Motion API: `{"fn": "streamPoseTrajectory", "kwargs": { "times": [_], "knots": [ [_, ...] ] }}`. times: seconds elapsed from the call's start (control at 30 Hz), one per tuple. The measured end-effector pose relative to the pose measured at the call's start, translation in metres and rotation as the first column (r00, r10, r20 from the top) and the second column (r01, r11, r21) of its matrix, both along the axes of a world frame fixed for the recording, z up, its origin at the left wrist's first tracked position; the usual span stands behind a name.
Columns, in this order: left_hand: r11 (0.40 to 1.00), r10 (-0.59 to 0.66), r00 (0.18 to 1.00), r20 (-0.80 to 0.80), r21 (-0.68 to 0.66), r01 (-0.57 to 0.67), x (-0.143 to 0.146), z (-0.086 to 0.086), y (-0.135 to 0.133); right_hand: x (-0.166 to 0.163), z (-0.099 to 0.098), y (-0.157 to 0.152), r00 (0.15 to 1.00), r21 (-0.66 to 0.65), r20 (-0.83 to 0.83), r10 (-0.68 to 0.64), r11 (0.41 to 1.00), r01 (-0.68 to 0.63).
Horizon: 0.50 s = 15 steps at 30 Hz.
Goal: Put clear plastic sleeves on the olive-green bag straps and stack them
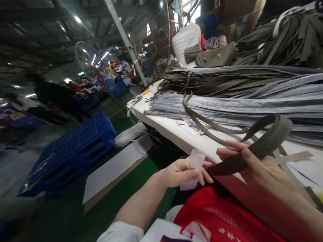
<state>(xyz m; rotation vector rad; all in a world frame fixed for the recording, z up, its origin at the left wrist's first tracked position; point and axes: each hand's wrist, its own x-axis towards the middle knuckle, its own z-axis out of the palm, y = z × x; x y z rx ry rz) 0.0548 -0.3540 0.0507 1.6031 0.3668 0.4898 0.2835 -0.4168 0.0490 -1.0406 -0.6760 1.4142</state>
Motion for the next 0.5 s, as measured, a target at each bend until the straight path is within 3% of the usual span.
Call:
{"fn": "streamPoseTrajectory", "kwargs": {
  "times": [0.17,0.3,0.4,0.5],
  "knots": [
    [0.995,-0.099,0.994,-0.045,-0.014,0.099,0.016,-0.022,-0.008,-0.005,-0.008,-0.002,0.991,-0.037,-0.132,0.031,0.999,-0.036],
    [0.994,0.007,0.994,-0.112,0.105,0.005,0.014,-0.027,-0.006,0.003,-0.024,-0.009,0.986,-0.127,-0.146,0.083,0.987,-0.102],
    [0.968,0.053,0.978,-0.200,0.249,-0.001,0.010,-0.026,-0.004,0.006,-0.042,-0.011,0.989,-0.189,0.027,0.145,0.972,-0.137],
    [0.920,0.031,0.965,-0.260,0.385,0.074,0.007,-0.024,-0.005,0.008,-0.048,-0.012,0.914,-0.143,0.356,0.195,0.978,-0.153]
  ]
}}
